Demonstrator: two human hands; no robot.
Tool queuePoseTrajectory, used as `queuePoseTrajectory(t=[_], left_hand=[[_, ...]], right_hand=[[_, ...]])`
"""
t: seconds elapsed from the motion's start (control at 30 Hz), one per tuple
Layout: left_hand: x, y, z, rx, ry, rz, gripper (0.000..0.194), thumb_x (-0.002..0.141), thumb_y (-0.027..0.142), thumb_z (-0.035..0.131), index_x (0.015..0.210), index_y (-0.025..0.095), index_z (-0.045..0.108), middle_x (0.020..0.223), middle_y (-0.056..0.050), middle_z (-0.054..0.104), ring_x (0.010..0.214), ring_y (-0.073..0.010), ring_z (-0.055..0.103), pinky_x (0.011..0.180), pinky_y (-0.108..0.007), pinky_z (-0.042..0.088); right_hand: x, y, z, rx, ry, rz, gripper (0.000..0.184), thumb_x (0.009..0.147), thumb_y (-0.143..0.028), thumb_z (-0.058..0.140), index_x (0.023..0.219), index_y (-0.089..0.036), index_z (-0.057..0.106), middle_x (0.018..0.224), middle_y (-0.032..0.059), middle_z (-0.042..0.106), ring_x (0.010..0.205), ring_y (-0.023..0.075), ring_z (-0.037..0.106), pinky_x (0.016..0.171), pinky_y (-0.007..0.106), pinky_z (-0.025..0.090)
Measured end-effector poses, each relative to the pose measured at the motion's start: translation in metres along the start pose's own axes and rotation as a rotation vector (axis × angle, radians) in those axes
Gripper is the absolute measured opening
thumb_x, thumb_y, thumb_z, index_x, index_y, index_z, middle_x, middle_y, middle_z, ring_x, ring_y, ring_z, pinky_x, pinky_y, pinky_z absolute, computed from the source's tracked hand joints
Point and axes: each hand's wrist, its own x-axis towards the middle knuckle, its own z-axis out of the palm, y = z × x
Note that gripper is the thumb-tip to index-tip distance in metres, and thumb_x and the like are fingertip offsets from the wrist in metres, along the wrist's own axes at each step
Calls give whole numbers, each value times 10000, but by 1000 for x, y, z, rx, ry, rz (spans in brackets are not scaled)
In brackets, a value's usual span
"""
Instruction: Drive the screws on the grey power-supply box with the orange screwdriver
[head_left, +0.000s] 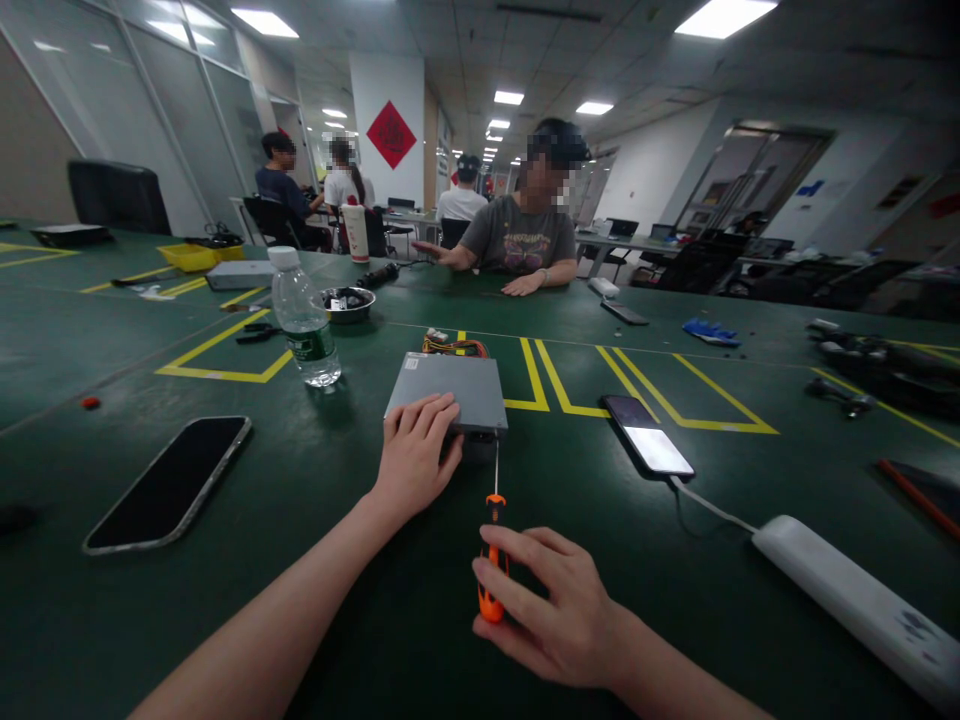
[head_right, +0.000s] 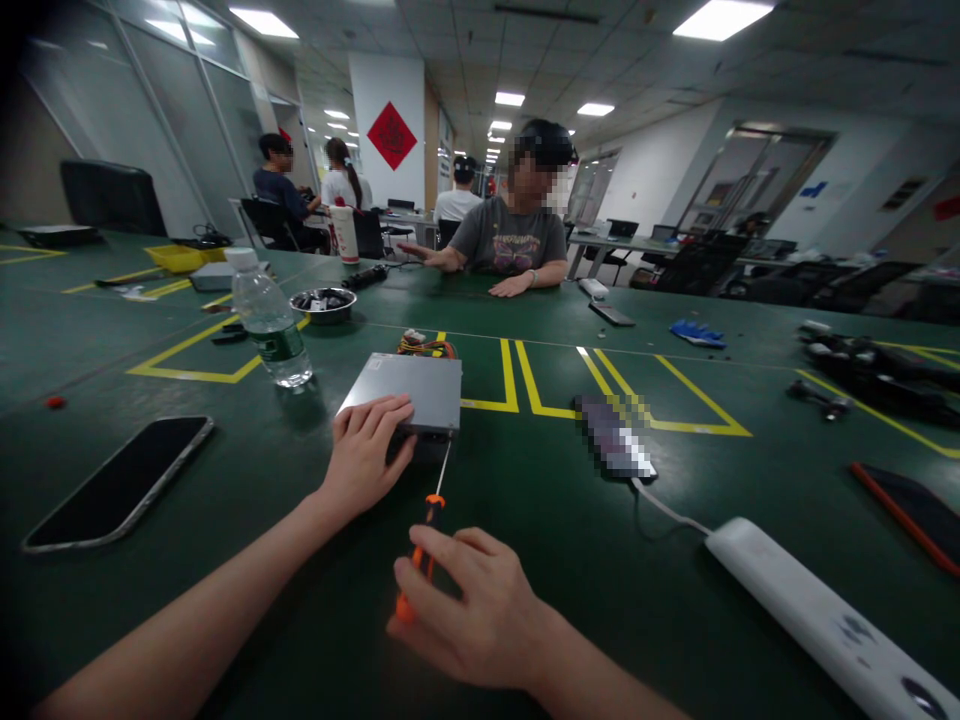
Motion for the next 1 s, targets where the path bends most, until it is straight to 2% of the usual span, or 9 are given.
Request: queuePoseTrajectory(t=[0.13,0.23,0.37,0.47,0.57,0.63,0.77,1.0], left_hand=[[-1,-1,1,3,-3,-3,302,859,271,462,1156,232,495,1265,-52,549,1174,-239,448,942,-430,295],[-1,-1,2,8,-7,-2,305,858,276,468,1158,228,494,1269,-56,546,1172,-239,447,943,-431,292],[-1,-1,1,13,0,0,301,852,278,474,1147,222,501,1259,-49,554,1164,-234,453,939,-421,296],[-1,-1,1,14,3,2,298,854,277,472,1144,220,502,1260,-48,553,1165,-231,452,944,-417,294],[-1,0,1,15,-1,4,304,856,277,471,1152,220,497,1265,-48,548,1170,-230,449,947,-417,294],[-1,0,1,17,-2,5,304,856,277,470,1153,221,497,1265,-49,548,1171,-230,449,947,-419,295],[-1,0,1,22,-4,1,300,860,283,462,1152,222,500,1268,-50,545,1175,-233,447,946,-422,298],[-2,-2,3,49,1,9,305,867,299,449,1154,218,510,1296,-75,511,1238,-242,394,1007,-437,261]], right_hand=[[-4,2,5,59,81,27,218,904,-313,517,995,-119,477,1005,187,643,846,179,650,677,284,526],[-7,3,5,78,35,38,264,915,-343,475,1045,-114,470,1025,190,633,882,195,644,695,310,530],[-6,1,3,20,-30,2,232,918,-289,446,1065,-128,524,1025,188,630,870,207,642,659,321,528],[-7,1,5,28,46,-1,196,893,-289,532,991,-120,513,1005,188,640,847,187,648,659,288,526],[-9,3,8,76,75,33,262,891,-352,545,988,-118,476,1001,186,642,849,183,650,701,292,532],[-8,3,7,88,46,38,286,911,-365,490,1031,-105,474,1007,193,635,868,196,647,705,305,537],[-2,1,2,22,-18,6,242,931,-273,415,1077,-107,512,983,189,637,862,209,645,656,316,541],[-9,4,8,51,134,31,240,883,-303,539,1004,-106,474,956,190,640,820,199,652,650,302,546]])
